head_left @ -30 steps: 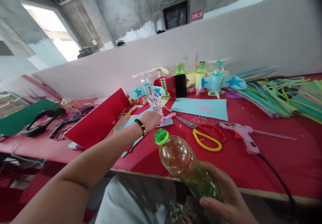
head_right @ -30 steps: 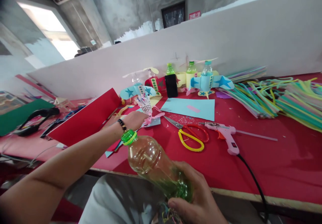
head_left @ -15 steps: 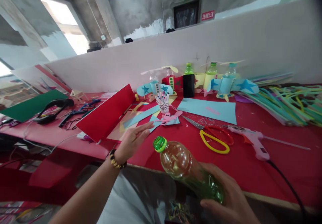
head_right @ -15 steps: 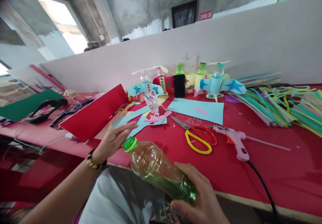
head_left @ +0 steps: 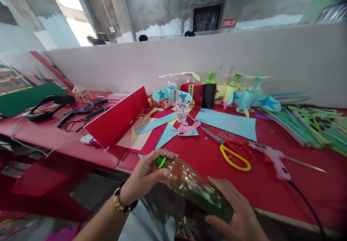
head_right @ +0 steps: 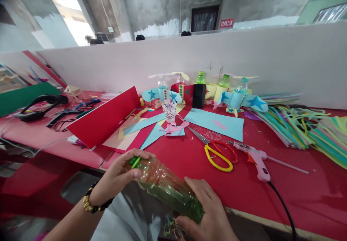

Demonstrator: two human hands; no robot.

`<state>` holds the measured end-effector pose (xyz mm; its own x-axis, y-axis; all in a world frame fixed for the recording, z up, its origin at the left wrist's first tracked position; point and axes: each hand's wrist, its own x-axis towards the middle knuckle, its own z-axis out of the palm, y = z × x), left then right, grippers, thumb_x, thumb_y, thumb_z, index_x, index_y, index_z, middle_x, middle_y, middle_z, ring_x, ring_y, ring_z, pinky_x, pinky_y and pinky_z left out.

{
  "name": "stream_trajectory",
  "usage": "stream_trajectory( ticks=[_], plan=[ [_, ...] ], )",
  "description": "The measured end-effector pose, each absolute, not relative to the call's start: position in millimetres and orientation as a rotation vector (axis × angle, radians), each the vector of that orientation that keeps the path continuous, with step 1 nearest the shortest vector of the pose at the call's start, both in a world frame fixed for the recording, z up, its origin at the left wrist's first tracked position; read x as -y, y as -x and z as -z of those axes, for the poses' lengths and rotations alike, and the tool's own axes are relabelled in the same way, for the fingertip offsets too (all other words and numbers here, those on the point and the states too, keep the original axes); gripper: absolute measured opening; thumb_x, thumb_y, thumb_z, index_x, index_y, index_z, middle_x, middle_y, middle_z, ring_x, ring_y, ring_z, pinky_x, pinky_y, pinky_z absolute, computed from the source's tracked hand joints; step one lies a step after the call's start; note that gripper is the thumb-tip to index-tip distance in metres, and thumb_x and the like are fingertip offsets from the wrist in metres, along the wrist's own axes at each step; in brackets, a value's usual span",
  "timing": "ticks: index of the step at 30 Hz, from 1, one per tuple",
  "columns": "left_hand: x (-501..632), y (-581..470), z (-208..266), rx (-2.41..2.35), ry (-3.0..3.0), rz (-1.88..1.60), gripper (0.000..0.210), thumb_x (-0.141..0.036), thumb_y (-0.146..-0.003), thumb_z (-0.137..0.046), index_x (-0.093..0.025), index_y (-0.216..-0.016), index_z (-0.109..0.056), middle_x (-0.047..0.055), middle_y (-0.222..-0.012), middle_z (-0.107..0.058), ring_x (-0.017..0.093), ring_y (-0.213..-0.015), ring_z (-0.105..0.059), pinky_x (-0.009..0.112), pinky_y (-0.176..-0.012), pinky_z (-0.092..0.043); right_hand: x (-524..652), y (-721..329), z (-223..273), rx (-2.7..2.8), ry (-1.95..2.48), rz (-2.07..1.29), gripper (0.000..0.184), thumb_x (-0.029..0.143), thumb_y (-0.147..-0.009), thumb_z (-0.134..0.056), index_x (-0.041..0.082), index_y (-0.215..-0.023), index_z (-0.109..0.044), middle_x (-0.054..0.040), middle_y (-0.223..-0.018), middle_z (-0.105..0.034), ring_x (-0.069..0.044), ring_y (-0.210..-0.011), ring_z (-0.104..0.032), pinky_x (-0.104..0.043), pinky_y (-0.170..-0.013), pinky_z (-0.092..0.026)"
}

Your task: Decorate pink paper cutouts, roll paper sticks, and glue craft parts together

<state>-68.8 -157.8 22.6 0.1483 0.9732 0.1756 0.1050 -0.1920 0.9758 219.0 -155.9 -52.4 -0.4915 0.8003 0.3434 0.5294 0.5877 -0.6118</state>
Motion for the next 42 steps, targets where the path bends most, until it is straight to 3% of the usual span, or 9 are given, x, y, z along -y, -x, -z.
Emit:
stream_trajectory(
  ticks=[3,5,9,13,16,20,25,31,42],
  plan=[
    [150.7,89.5,-10.4,-1.135,-1.394,-1.280,0.021,-0.032,-0.084,-0.060,-0.020,-0.101,-0.060,0.010,-0.110,-0.063,0.022,-0.105,-0.058,0.031,-0.086,-0.048,139.3,-208.3,37.6,2.218,1.022,-0.625,0.068,0.050,-0.070,-0.069,0.022,-0.129,-0.050,-0.0131,-0.123,-0.060,-0.030,-0.112,-0.056,-0.039,-0.091,-0.049],
    [144.0,103.2,-1.7,-1.185,-1.293,-1.373,0.020,-0.034,-0.086,-0.056,-0.021,-0.101,-0.058,0.007,-0.107,-0.063,0.018,-0.097,-0.060,0.028,-0.082,-0.048,116.5,-198.4,23.9,2.210,1.012,-0.595,0.052,0.046,-0.078,-0.063,0.020,-0.122,-0.056,-0.0123,-0.117,-0.063,-0.028,-0.109,-0.058,-0.039,-0.092,-0.048],
    [129.5,123.5,13.4,-1.291,-1.122,-1.483,0.023,-0.037,-0.082,-0.060,-0.020,-0.098,-0.058,0.003,-0.095,-0.062,0.013,-0.080,-0.059,0.023,-0.071,-0.049,51.0,-172.3,4.6,2.280,1.076,-0.179,0.026,0.030,-0.090,-0.048,0.018,-0.104,-0.065,-0.0118,-0.105,-0.065,-0.024,-0.100,-0.059,-0.040,-0.090,-0.047],
    [122.5,130.2,25.0,-1.345,-1.073,-1.522,0.028,-0.041,-0.081,-0.061,-0.019,-0.097,-0.059,0.003,-0.094,-0.063,0.015,-0.083,-0.059,0.024,-0.075,-0.047,-7.2,-148.1,8.6,2.572,1.149,0.216,0.016,0.019,-0.084,-0.054,0.019,-0.091,-0.068,-0.0096,-0.092,-0.065,-0.023,-0.088,-0.056,-0.035,-0.076,-0.049],
    [122.0,131.3,32.4,-1.362,-1.095,-1.523,0.028,-0.041,-0.082,-0.060,-0.018,-0.098,-0.060,0.005,-0.097,-0.064,0.017,-0.088,-0.058,0.024,-0.077,-0.045,-29.2,-140.1,18.3,2.623,1.152,0.280,0.017,0.015,-0.084,-0.053,0.020,-0.079,-0.069,-0.0085,-0.082,-0.063,-0.022,-0.081,-0.054,-0.033,-0.074,-0.047],
    [122.1,132.5,38.1,-1.393,-1.158,-1.510,0.024,-0.037,-0.084,-0.058,-0.019,-0.100,-0.061,0.005,-0.098,-0.063,0.017,-0.092,-0.056,0.024,-0.080,-0.043,-37.4,-142.4,25.2,2.652,1.134,0.276,0.027,0.016,-0.088,-0.046,0.019,-0.072,-0.067,-0.0078,-0.075,-0.062,-0.021,-0.078,-0.053,-0.033,-0.073,-0.045],
    [121.6,133.0,40.1,-1.391,-1.171,-1.484,0.023,-0.035,-0.086,-0.056,-0.020,-0.102,-0.061,0.005,-0.102,-0.063,0.018,-0.094,-0.056,0.026,-0.084,-0.043,-42.4,-146.5,28.8,2.672,1.030,0.154,0.019,0.019,-0.085,-0.051,0.019,-0.090,-0.069,-0.0092,-0.092,-0.064,-0.022,-0.087,-0.054,-0.035,-0.078,-0.045],
    [121.8,133.5,44.7,-1.374,-1.139,-1.541,0.021,-0.035,-0.085,-0.058,-0.021,-0.100,-0.062,0.005,-0.102,-0.063,0.018,-0.097,-0.056,0.025,-0.085,-0.043,-49.3,-147.9,31.8,2.566,1.069,-0.005,0.020,0.018,-0.086,-0.048,0.019,-0.079,-0.067,-0.0077,-0.084,-0.065,-0.021,-0.085,-0.055,-0.033,-0.078,-0.044],
    [122.0,133.6,46.1,-1.378,-1.111,-1.532,0.020,-0.033,-0.085,-0.058,-0.022,-0.100,-0.063,0.004,-0.104,-0.062,0.018,-0.098,-0.056,0.024,-0.084,-0.043,-43.0,-156.3,14.9,2.247,1.284,-0.490,0.018,0.031,-0.082,-0.054,0.021,-0.071,-0.063,0.0011,-0.063,-0.065,-0.014,-0.056,-0.056,-0.025,-0.056,-0.041]
  ],
)
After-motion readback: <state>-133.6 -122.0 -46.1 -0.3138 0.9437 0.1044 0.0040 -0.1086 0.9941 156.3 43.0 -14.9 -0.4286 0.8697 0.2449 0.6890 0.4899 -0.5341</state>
